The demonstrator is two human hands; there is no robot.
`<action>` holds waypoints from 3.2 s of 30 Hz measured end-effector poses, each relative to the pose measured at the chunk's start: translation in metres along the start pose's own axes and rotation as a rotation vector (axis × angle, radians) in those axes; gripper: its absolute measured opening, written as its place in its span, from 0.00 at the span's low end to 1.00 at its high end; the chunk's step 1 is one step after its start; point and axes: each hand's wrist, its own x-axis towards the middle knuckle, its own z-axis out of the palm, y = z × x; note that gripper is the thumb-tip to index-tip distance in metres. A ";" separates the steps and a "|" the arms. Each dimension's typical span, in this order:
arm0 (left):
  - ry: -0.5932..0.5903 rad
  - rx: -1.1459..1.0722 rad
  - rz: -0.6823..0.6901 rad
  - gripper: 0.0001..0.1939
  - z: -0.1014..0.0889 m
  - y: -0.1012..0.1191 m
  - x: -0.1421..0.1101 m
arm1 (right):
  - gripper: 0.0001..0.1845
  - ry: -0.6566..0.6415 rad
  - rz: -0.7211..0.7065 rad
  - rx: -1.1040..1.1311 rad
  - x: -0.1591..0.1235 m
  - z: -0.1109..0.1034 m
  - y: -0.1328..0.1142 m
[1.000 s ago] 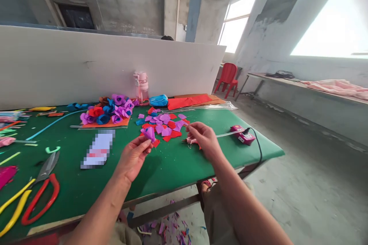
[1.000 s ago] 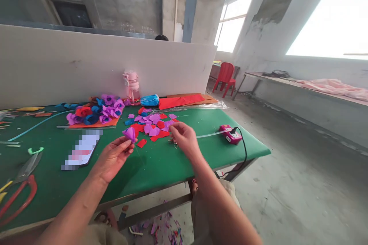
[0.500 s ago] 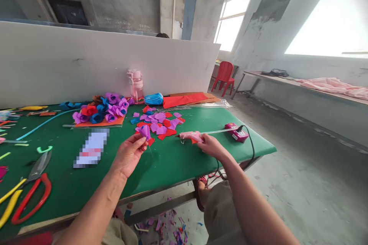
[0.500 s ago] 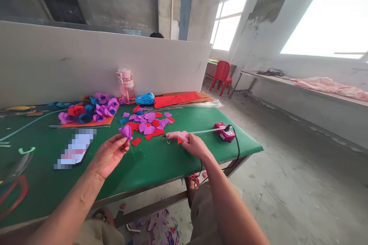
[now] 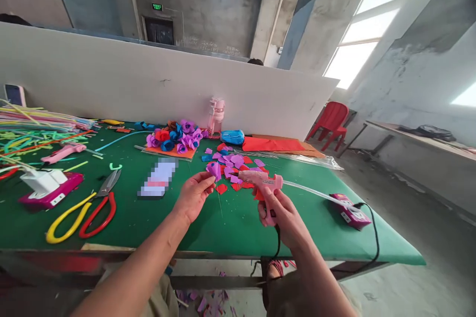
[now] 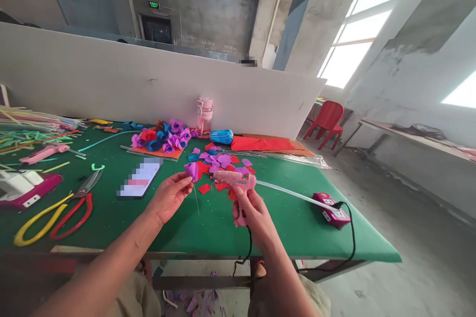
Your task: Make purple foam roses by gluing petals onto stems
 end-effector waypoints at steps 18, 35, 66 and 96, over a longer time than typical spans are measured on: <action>0.060 0.153 0.143 0.14 -0.005 -0.001 -0.001 | 0.15 0.031 -0.302 -0.516 0.003 0.023 0.015; 0.051 0.169 0.112 0.15 -0.004 0.000 -0.003 | 0.13 0.064 -0.381 -0.696 0.001 0.027 0.013; 0.054 0.182 0.111 0.14 -0.002 0.000 -0.004 | 0.15 0.160 -0.513 -0.868 -0.002 0.024 0.010; 0.049 0.176 0.099 0.15 0.001 -0.001 -0.006 | 0.15 0.145 -0.486 -0.916 -0.003 0.027 0.007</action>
